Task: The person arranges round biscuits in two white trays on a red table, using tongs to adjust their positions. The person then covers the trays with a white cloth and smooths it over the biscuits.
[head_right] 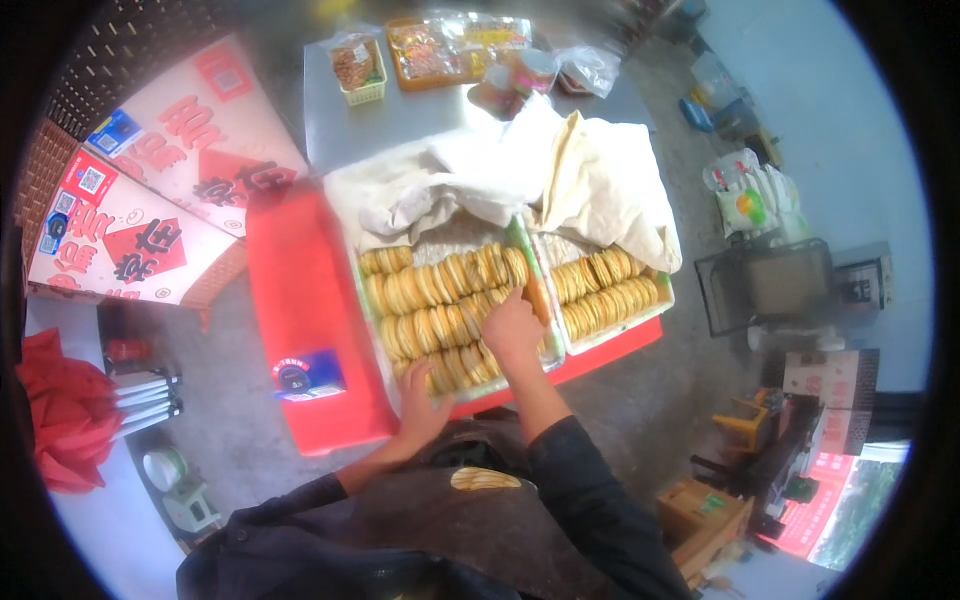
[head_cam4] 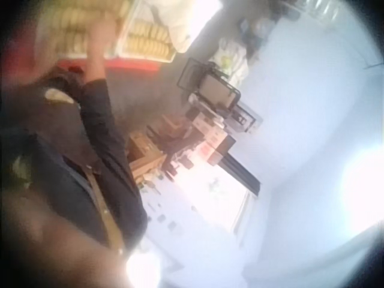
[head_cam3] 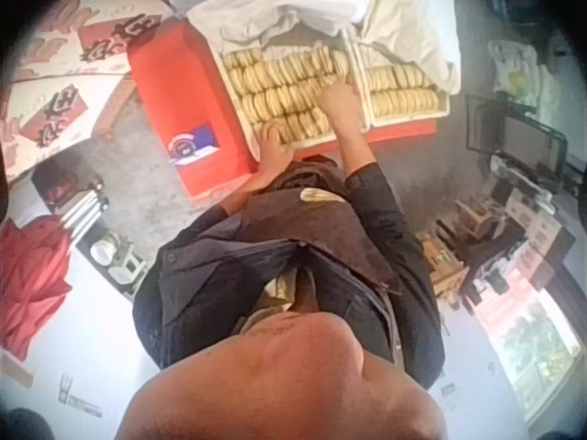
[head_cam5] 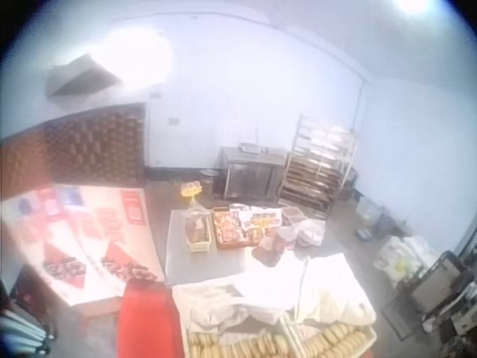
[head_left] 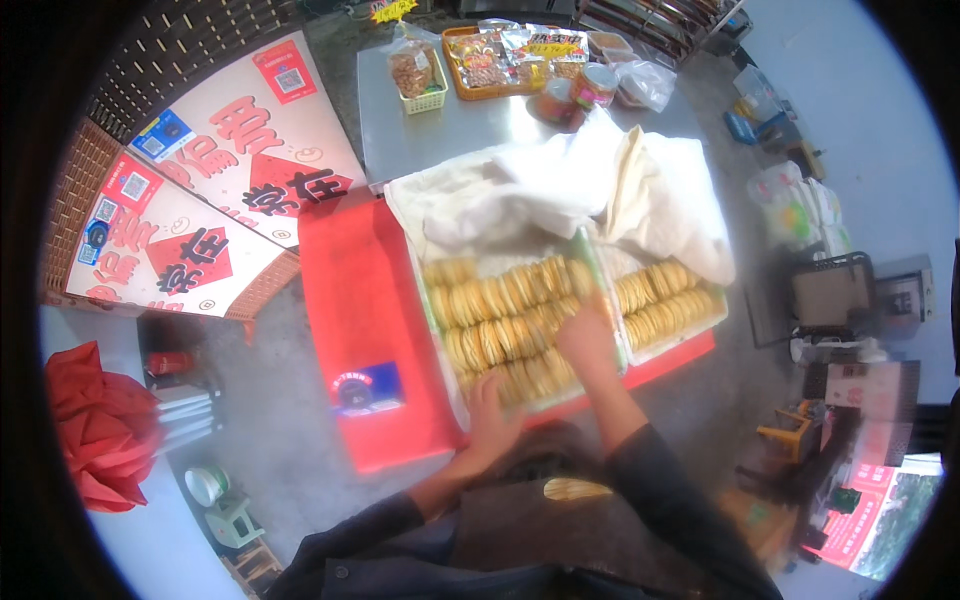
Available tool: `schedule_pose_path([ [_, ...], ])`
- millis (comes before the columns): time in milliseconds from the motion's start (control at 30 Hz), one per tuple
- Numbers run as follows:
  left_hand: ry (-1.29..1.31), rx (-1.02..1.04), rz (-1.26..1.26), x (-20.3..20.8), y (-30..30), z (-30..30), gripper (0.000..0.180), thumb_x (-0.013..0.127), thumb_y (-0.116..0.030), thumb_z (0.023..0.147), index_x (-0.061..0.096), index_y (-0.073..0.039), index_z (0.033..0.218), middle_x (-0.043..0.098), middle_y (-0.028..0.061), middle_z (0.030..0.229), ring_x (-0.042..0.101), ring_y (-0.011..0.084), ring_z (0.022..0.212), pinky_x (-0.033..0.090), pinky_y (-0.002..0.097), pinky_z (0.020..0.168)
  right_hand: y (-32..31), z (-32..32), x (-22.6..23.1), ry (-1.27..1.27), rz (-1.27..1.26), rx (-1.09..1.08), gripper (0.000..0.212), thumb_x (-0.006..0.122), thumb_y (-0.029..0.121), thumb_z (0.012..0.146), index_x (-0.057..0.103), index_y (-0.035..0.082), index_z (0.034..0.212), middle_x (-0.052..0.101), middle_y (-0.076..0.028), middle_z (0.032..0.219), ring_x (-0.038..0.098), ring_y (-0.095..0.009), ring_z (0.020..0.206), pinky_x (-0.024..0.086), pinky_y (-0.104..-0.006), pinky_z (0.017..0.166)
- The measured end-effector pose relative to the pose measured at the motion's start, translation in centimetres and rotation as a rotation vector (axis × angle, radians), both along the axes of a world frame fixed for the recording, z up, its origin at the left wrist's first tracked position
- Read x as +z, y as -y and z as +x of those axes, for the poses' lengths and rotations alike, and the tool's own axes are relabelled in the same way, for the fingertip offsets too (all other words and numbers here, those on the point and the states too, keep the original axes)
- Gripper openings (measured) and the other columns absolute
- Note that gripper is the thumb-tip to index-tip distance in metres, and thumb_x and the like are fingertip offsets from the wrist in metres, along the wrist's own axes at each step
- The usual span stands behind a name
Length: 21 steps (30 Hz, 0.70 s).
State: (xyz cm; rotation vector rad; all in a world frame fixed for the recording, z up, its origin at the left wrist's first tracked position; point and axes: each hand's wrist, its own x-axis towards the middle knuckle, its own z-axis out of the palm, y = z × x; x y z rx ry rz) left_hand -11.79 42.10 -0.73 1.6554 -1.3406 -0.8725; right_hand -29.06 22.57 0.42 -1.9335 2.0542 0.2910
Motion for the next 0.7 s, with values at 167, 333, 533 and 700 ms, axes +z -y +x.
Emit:
schedule_pose_path([
  [167,0.010,0.019,0.013,-0.5,-1.1,1.2,0.069,0.080,-0.016,0.084,0.050,0.000,0.144,0.047,0.0248,0.151,0.042,0.0446,0.143,0.034,0.0516,0.123,0.4,2.8,2.6,0.160,0.095,-0.199,0.058,0.053,0.031,0.101,0.050,-0.002,0.148,0.068,-0.028,0.133,0.068,-0.045,0.123,0.052,-0.0562,0.104],
  [333,-0.023,0.019,-0.006,-0.1,-1.2,1.2,0.068,0.080,-0.015,0.083,0.051,0.000,0.143,0.048,0.0249,0.149,0.045,0.0438,0.141,0.037,0.0499,0.121,0.0,2.1,3.7,0.255,-0.024,-0.221,0.057,0.054,0.032,0.100,0.055,-0.002,0.145,0.067,-0.031,0.136,0.063,-0.046,0.130,0.047,-0.0553,0.111],
  [533,-0.056,0.032,-0.023,-0.3,-1.3,1.6,0.067,0.079,-0.015,0.082,0.051,0.000,0.142,0.050,0.0241,0.145,0.046,0.0429,0.139,0.038,0.0489,0.120,0.8,0.1,0.5,0.382,-0.090,-0.196,0.058,0.058,0.032,0.102,0.055,-0.006,0.145,0.065,-0.034,0.136,0.060,-0.048,0.133,0.044,-0.0518,0.115],
  [700,-0.046,0.039,-0.024,-0.4,-1.5,2.1,0.068,0.080,-0.015,0.082,0.051,-0.001,0.142,0.050,0.0237,0.145,0.047,0.0426,0.138,0.039,0.0484,0.120,0.3,0.8,1.9,0.392,-0.067,-0.176,0.062,0.058,0.033,0.103,0.052,-0.008,0.148,0.063,-0.034,0.139,0.059,-0.048,0.134,0.045,-0.0515,0.115],
])
